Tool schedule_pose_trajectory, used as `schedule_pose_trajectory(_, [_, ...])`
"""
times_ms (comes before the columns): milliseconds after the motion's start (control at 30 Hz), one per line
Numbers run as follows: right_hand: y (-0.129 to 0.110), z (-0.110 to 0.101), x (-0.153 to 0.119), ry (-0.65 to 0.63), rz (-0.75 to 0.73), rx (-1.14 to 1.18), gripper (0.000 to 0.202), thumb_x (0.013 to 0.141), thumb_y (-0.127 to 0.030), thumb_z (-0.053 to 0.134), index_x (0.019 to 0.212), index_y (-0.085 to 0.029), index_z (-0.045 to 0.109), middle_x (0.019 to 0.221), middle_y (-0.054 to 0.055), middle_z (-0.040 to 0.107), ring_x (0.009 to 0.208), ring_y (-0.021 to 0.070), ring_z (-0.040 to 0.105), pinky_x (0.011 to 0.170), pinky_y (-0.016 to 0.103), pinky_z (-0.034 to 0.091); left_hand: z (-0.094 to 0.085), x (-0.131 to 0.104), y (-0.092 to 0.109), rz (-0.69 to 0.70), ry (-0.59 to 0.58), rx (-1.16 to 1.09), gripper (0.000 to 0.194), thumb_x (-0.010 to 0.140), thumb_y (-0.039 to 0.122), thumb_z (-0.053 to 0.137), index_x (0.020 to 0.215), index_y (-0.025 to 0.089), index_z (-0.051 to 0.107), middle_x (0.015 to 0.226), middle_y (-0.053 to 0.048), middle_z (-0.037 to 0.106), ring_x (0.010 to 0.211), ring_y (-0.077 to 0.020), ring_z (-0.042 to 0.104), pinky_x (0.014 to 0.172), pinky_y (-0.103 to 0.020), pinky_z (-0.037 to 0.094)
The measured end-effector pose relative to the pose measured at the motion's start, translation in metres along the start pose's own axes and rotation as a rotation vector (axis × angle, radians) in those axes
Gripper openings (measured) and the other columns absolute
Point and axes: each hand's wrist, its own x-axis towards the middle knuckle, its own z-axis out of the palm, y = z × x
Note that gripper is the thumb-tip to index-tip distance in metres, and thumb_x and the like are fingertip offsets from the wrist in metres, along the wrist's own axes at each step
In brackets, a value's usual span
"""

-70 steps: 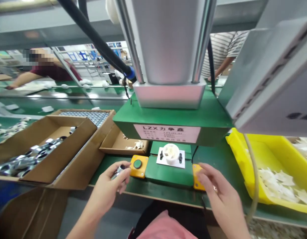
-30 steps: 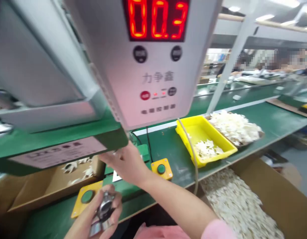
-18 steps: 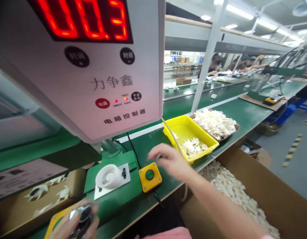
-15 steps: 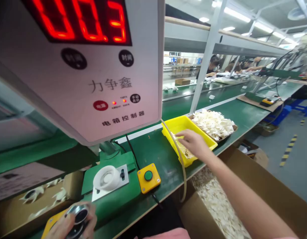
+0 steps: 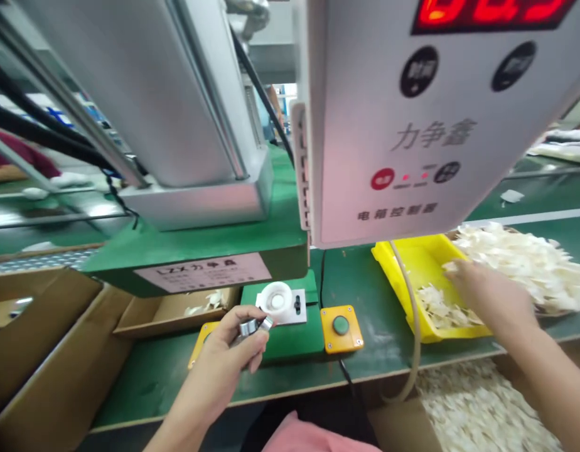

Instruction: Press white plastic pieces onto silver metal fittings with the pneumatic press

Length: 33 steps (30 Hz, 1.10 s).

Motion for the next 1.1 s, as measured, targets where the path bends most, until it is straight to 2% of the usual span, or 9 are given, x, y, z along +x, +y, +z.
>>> schedule_pose_trajectory(100, [-0.078, -0.029, -0.003, -0.006, -0.011, -0.19, 0.042, 0.087, -0.054, 0.036, 0.098, -0.023, 0.062, 0.082, 0.015, 0.065, 0.068, 0.0351, 0.063, 0.054, 0.05, 0.045, 0.001, -0.001, -0.002, 0.006, 0.033, -0.029, 0.022, 0.072, 0.027, 0.066, 0.086, 0.02, 0.05, 0.065, 0.004, 0.057, 0.044, -0.0045, 0.039, 0.042, -0.018, 0.03])
schedule_pose_trajectory(167, [-0.144, -0.04, -0.011, 0.008, -0.13, 0.029, 0.04, 0.089, -0.053, 0.037, 0.107, -0.025, 0.059, 0.097, 0.01, 0.065, 0.081, 0.0287, 0.064, 0.062, 0.042, 0.05, 0.003, -0.002, -0.002, -0.004, 0.034, -0.049, 0.022, 0.072, 0.028, 0.065, 0.084, 0.021, 0.049, 0.061, 0.005, 0.055, 0.044, -0.005, 0.039, 0.041, -0.018, 0.029])
schedule_pose_trajectory(200, [-0.175, -0.041, -0.015, -0.067, -0.168, 0.163, 0.032, 0.09, -0.048, 0.041, 0.109, -0.029, 0.058, 0.103, 0.006, 0.065, 0.089, 0.0239, 0.063, 0.069, 0.038, 0.052, 0.004, -0.002, -0.003, -0.004, 0.033, -0.045, 0.022, 0.072, 0.028, 0.066, 0.083, 0.021, 0.048, 0.059, 0.005, 0.053, 0.044, -0.0052, 0.039, 0.041, -0.017, 0.029])
schedule_pose_trajectory(300, [-0.25, -0.027, -0.024, -0.265, -0.331, 0.415, 0.025, 0.091, -0.031, 0.045, 0.113, -0.03, 0.057, 0.11, 0.001, 0.062, 0.097, 0.0151, 0.06, 0.08, 0.027, 0.05, 0.002, -0.006, -0.004, 0.016, 0.021, -0.024, 0.024, 0.072, 0.029, 0.067, 0.076, 0.021, 0.044, 0.065, 0.004, 0.055, 0.047, -0.0054, 0.041, 0.041, -0.017, 0.03])
schedule_pose_trajectory(400, [-0.287, -0.003, -0.02, -0.28, -0.41, 0.507, 0.023, 0.089, -0.024, 0.049, 0.11, -0.026, 0.059, 0.108, 0.001, 0.064, 0.098, 0.0156, 0.058, 0.084, 0.028, 0.048, -0.005, -0.011, -0.005, 0.048, 0.024, -0.003, 0.028, 0.072, 0.032, 0.068, 0.073, 0.02, 0.042, 0.073, 0.003, 0.057, 0.047, -0.0048, 0.043, 0.041, -0.017, 0.029])
schedule_pose_trajectory(600, [-0.303, 0.025, -0.008, -0.157, -0.502, 0.307, 0.018, 0.089, -0.027, 0.051, 0.1, -0.023, 0.064, 0.09, 0.004, 0.07, 0.081, 0.0201, 0.063, 0.074, 0.033, 0.046, -0.023, -0.022, -0.006, 0.011, 0.058, 0.052, 0.023, 0.074, 0.037, 0.065, 0.082, 0.02, 0.051, 0.065, 0.003, 0.057, 0.045, -0.0059, 0.041, 0.041, -0.018, 0.033])
schedule_pose_trajectory(833, [-0.286, 0.027, -0.009, -0.205, -0.725, 0.271, 0.028, 0.091, -0.025, 0.045, 0.116, -0.025, 0.058, 0.111, 0.003, 0.066, 0.098, 0.019, 0.063, 0.084, 0.031, 0.049, -0.029, -0.017, -0.023, -0.036, 0.108, -0.049, 0.025, 0.072, 0.04, 0.065, 0.084, 0.019, 0.058, 0.05, 0.004, 0.048, 0.042, -0.0077, 0.038, 0.036, -0.017, 0.028])
schedule_pose_trajectory(1000, [-0.26, 0.04, -0.001, -0.004, -1.053, 0.191, 0.035, 0.087, -0.024, 0.049, 0.12, -0.021, 0.058, 0.115, 0.004, 0.065, 0.099, 0.0187, 0.064, 0.082, 0.026, 0.053, -0.034, -0.001, -0.034, 0.026, 0.057, -0.041, 0.037, 0.065, 0.051, 0.068, 0.079, 0.016, 0.065, 0.057, -0.003, 0.058, 0.04, -0.0072, 0.042, 0.039, -0.019, 0.027])
schedule_pose_trajectory(1100, [-0.254, 0.049, 0.007, 0.092, -1.113, 0.184, 0.031, 0.082, -0.028, 0.056, 0.113, -0.025, 0.064, 0.107, 0.003, 0.069, 0.09, 0.0188, 0.067, 0.075, 0.022, 0.055, -0.038, 0.002, -0.032, 0.115, 0.066, 0.031, 0.036, 0.064, 0.051, 0.07, 0.073, 0.016, 0.071, 0.066, -0.007, 0.065, 0.051, -0.0102, 0.049, 0.05, -0.022, 0.035])
